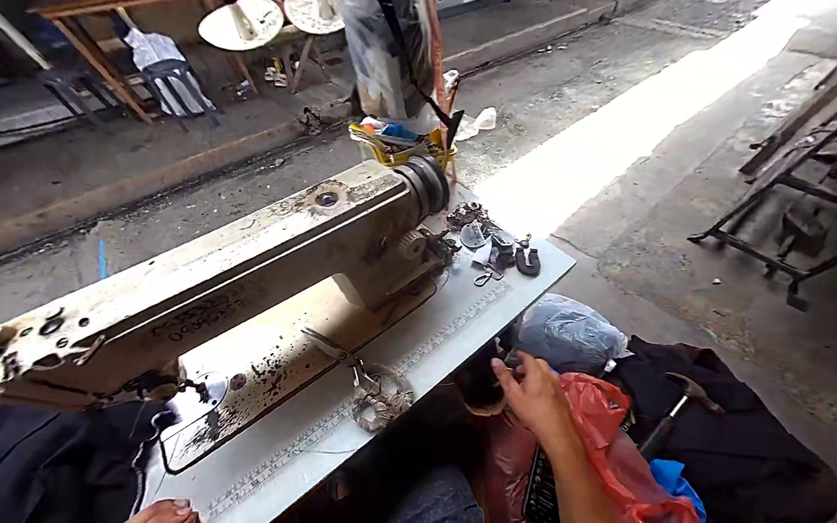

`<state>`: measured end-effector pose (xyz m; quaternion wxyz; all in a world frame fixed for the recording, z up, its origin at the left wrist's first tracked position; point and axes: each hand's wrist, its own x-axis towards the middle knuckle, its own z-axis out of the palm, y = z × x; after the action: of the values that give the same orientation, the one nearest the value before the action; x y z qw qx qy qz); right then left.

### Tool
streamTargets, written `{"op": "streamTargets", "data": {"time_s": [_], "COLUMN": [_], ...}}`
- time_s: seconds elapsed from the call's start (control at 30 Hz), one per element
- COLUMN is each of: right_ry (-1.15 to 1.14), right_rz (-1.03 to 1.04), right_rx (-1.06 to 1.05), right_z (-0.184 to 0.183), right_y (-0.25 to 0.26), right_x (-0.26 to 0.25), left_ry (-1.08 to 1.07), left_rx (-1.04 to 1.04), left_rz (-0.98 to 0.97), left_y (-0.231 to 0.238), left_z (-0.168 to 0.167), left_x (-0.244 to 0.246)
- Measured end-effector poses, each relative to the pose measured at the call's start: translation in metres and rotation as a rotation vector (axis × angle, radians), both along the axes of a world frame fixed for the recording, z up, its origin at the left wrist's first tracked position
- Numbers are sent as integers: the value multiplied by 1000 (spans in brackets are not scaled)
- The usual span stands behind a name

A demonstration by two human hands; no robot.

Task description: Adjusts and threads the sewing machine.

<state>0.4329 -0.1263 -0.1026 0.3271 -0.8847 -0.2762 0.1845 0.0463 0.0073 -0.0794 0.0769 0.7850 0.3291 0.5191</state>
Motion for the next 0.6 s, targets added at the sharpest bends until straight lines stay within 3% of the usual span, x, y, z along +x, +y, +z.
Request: {"op": "streamTargets", "data": {"time_s": [0.07, 0.13, 0.2, 0.27, 0.33, 0.4, 0.6], "right_ry": [-311, -525, -471, -300, -108, 12, 390], "right_rz": [-21, 81, 454, 857, 1166, 1286, 1486], "right_rx": [233, 658, 987, 1116, 1141, 1102, 955], "right_z": [13, 40, 78, 105, 118, 119, 136], "right_y": [-10, -2, 11, 20, 27, 39, 117], "right_x": [-10, -29, -67, -123, -171, -191, -195], "left_ry": [-45, -72, -69, -149, -403, -614, -744], "left_rx": [-6, -59, -118, -167, -258, -352, -390], "left_rz": [-16, -118, -317, -495, -650, -752, -803], "left_y": [-13, -23, -32, -40, -44, -40, 1], "left_z": [13, 32, 50, 57, 64, 75, 71], "left_x": [0, 12, 27, 44, 54, 51, 25]}}
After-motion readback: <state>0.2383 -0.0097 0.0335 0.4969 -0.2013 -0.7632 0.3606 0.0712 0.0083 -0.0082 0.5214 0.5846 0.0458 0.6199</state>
